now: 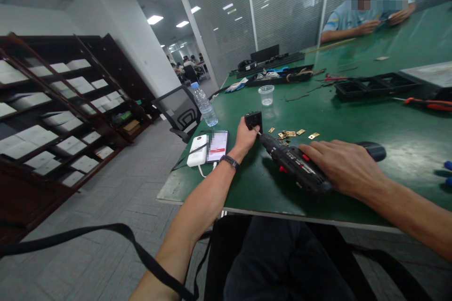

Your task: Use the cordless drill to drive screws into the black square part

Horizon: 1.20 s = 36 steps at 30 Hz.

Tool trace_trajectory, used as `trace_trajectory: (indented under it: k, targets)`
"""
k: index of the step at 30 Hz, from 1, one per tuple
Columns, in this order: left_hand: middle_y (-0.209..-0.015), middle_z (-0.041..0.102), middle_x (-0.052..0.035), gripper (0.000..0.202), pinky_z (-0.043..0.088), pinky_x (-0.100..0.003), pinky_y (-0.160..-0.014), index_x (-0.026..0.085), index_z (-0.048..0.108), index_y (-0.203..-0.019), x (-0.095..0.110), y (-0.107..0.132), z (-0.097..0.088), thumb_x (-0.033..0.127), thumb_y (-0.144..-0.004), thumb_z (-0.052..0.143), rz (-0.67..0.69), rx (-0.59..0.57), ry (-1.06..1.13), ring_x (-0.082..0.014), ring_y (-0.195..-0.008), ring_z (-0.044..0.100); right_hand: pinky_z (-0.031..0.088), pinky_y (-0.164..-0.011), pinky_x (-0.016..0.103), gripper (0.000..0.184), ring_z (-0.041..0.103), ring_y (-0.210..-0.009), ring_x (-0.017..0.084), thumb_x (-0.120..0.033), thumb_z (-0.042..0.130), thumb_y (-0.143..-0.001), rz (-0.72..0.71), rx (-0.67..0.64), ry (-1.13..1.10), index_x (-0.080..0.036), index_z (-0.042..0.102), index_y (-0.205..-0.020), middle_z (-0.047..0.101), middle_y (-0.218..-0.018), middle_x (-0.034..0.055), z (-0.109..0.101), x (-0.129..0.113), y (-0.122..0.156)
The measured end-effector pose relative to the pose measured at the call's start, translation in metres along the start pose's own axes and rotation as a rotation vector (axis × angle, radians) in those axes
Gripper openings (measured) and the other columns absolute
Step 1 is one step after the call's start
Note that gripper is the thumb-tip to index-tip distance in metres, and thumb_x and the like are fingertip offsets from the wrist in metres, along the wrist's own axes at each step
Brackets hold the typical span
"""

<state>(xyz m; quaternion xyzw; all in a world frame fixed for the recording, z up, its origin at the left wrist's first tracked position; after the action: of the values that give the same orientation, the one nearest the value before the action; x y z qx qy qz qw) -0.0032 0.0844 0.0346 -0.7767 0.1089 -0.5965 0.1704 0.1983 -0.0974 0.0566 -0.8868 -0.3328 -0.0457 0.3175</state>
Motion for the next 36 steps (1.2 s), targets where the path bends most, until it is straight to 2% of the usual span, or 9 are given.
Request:
trace_trajectory:
  k: [6, 12, 20, 25, 30, 36]
  targets:
    - [-0.111, 0.073, -0.0072, 0.035, 0.054, -0.038, -0.103, 0.018, 0.063, -0.108, 0.0007, 0.0005, -0.0001, 0.002, -0.078, 0.071, -0.006, 0.000, -0.003, -0.0227, -0.105, 0.067, 0.039, -0.069, 0.037, 0.027, 0.064, -0.072, 0.024, -0.011, 0.050, -0.093, -0.006, 0.006, -0.001, -0.015, 0.062, -0.117, 0.068, -0.088, 0.0064, -0.0020, -0.0009, -0.0006]
    - [-0.114, 0.074, -0.0089, 0.029, 0.053, -0.039, -0.105, 0.017, 0.063, -0.110, 0.0003, -0.0003, -0.0001, 0.008, -0.083, 0.071, -0.005, 0.002, 0.001, -0.0236, -0.107, 0.067, 0.039, -0.069, 0.036, 0.028, 0.065, -0.073, 0.024, -0.009, 0.049, -0.093, -0.007, 0.010, 0.004, -0.015, 0.063, -0.116, 0.068, -0.088, 0.0067, -0.0028, -0.0017, -0.0009]
    - [-0.109, 0.073, -0.0069, 0.038, 0.053, -0.039, -0.102, 0.017, 0.063, -0.108, 0.0003, 0.0002, -0.0001, -0.001, -0.075, 0.069, -0.008, 0.004, -0.009, -0.0231, -0.103, 0.067, 0.039, -0.070, 0.036, 0.026, 0.065, -0.074, 0.024, -0.011, 0.050, -0.091, 0.007, -0.007, 0.000, -0.017, 0.062, -0.114, 0.069, -0.090, 0.0067, 0.0002, -0.0004, -0.0009]
    - [-0.111, 0.073, -0.0077, 0.033, 0.053, -0.038, -0.102, 0.018, 0.063, -0.108, 0.0010, 0.0000, -0.0002, 0.004, -0.078, 0.070, -0.001, 0.002, 0.001, -0.0232, -0.105, 0.067, 0.038, -0.069, 0.036, 0.027, 0.064, -0.073, 0.023, -0.010, 0.050, -0.091, 0.017, -0.016, 0.004, -0.019, 0.061, -0.114, 0.069, -0.089, 0.0060, 0.0016, 0.0007, -0.0003]
    - [-0.107, 0.072, -0.0063, 0.038, 0.054, -0.037, -0.099, 0.018, 0.062, -0.106, -0.0013, -0.0001, 0.0000, -0.001, -0.074, 0.068, -0.004, 0.004, -0.003, -0.0221, -0.101, 0.067, 0.039, -0.069, 0.036, 0.026, 0.065, -0.073, 0.024, -0.011, 0.050, -0.092, 0.004, -0.004, 0.006, -0.017, 0.062, -0.114, 0.068, -0.088, 0.0059, 0.0010, -0.0004, 0.0001]
    - [-0.111, 0.073, -0.0082, 0.031, 0.053, -0.039, -0.103, 0.018, 0.062, -0.108, 0.0002, -0.0003, -0.0001, 0.006, -0.081, 0.070, -0.002, 0.000, 0.006, -0.0228, -0.104, 0.067, 0.039, -0.068, 0.036, 0.027, 0.065, -0.073, 0.024, -0.010, 0.049, -0.092, -0.008, 0.009, 0.014, -0.016, 0.061, -0.115, 0.068, -0.089, 0.0064, -0.0017, -0.0016, -0.0009]
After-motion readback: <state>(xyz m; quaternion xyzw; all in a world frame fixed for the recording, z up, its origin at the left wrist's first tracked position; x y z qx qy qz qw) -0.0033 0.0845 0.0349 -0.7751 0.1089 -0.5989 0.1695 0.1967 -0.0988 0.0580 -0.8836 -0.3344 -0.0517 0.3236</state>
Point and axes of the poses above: each hand's wrist, its own y-axis away from the middle knuckle, its own z-axis out of the palm, x = y × z, the point moved 9 cm from there along -y, towards the middle knuckle
